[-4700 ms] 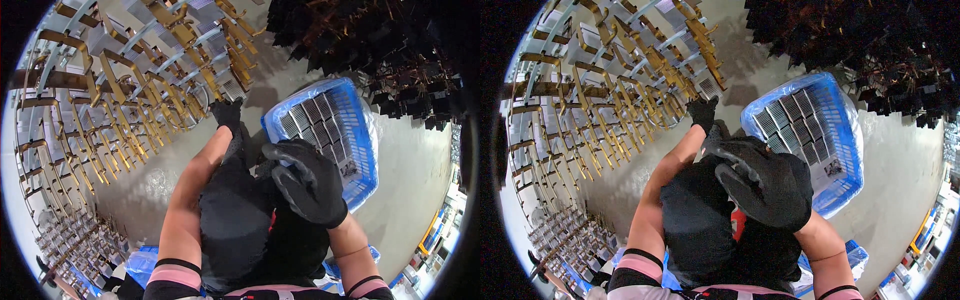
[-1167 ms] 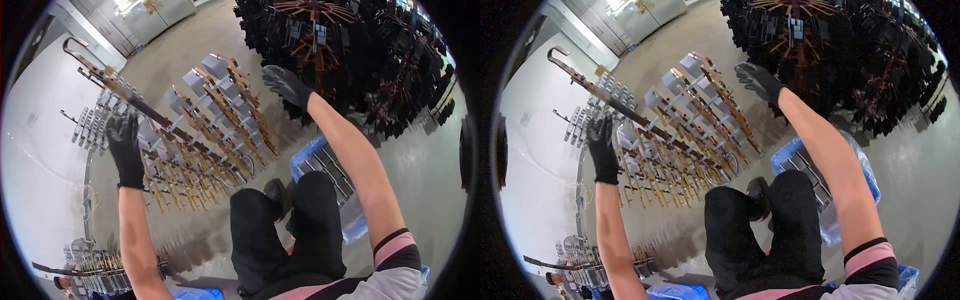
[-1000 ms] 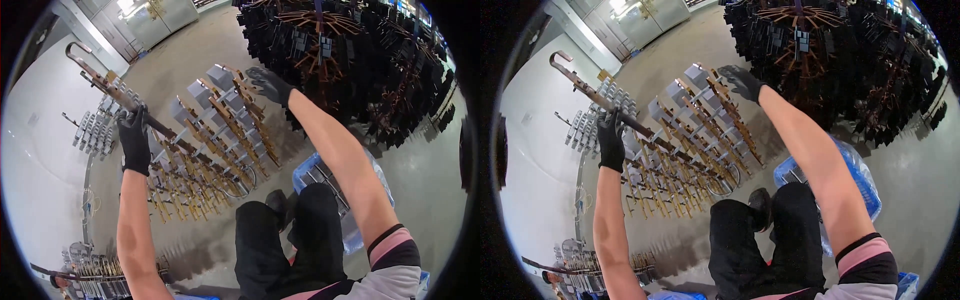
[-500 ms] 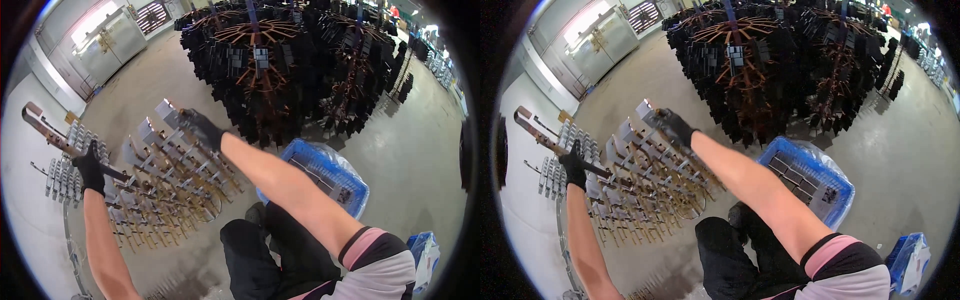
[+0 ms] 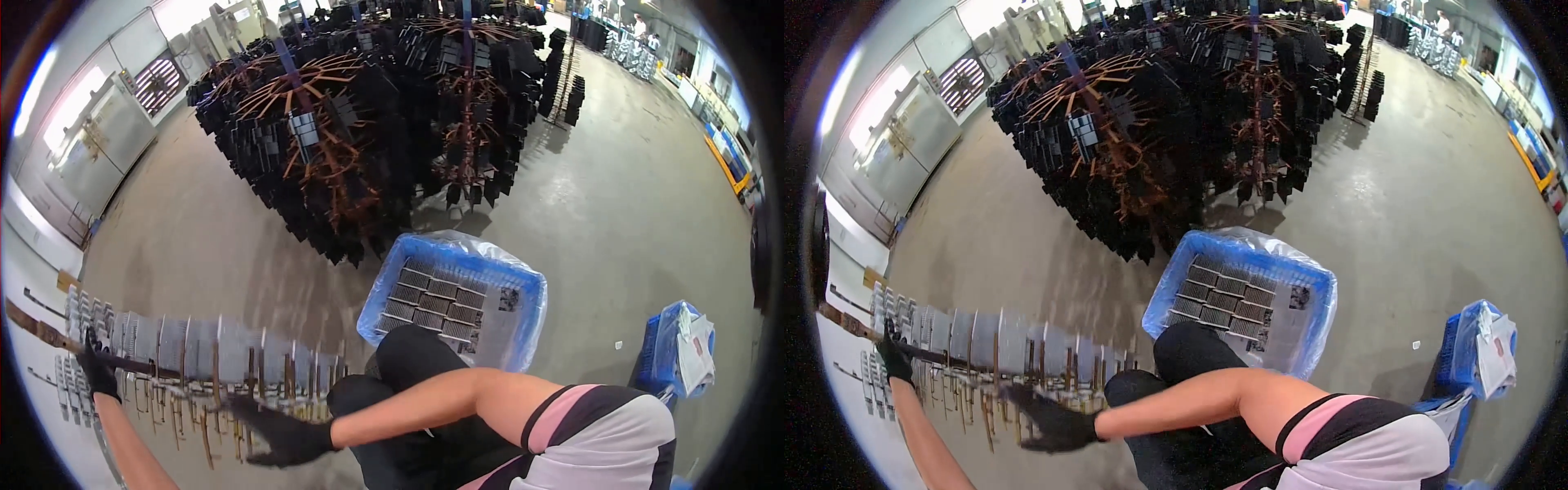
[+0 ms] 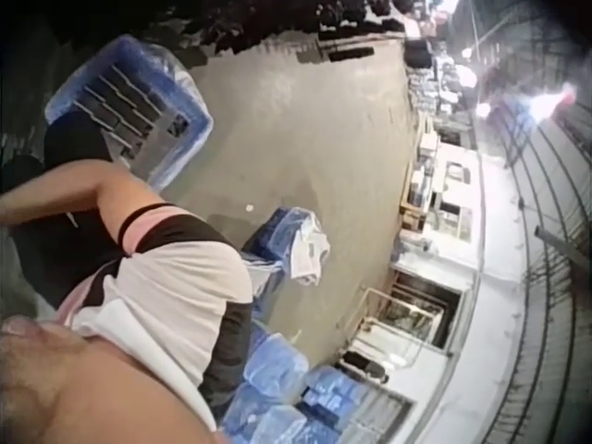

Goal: Picking metal components from a hanging rack and placing them into a plastic-lined blue bin.

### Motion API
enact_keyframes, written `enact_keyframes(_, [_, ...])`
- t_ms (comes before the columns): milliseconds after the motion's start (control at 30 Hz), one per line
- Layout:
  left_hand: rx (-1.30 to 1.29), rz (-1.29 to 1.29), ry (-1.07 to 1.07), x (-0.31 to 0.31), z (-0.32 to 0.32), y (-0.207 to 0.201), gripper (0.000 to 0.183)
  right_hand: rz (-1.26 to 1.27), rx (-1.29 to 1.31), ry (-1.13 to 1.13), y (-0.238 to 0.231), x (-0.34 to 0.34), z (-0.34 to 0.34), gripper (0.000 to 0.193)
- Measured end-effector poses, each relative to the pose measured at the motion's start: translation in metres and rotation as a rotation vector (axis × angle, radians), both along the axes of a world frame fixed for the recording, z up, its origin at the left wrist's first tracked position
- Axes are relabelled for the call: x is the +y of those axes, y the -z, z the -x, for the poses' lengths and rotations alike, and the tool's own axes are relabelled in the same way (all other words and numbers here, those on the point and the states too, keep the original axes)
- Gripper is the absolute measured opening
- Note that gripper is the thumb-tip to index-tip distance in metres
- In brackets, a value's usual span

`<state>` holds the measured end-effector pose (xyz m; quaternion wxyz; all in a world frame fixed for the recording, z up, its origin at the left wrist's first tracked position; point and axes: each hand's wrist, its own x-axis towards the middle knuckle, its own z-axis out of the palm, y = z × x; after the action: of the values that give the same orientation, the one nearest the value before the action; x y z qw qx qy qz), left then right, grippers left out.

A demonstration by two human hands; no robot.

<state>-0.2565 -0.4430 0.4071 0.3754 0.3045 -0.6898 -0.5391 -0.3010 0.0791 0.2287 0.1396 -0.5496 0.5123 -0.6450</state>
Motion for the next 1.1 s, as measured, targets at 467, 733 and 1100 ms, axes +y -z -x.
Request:
enact_keyframes(467, [0.362,-0.287,-0.207,0.152,0.08,0.029,0.043,-0.291,0.144,-0.303,0.008,0.009,-0.152,0.094])
enact_keyframes(733, [0.149,-0.031,0.306,0.173,0.019,-0.019,0.022,-0.175,0.253,-0.825,0.009,0.09,-0.09,0.064])
enact_keyframes(1100, [0.17,0.021,0.368,0.229,0.04,-0.026,0.016,-0.562,-0.115,0.072,-0.027,0.177,0.097,0.042])
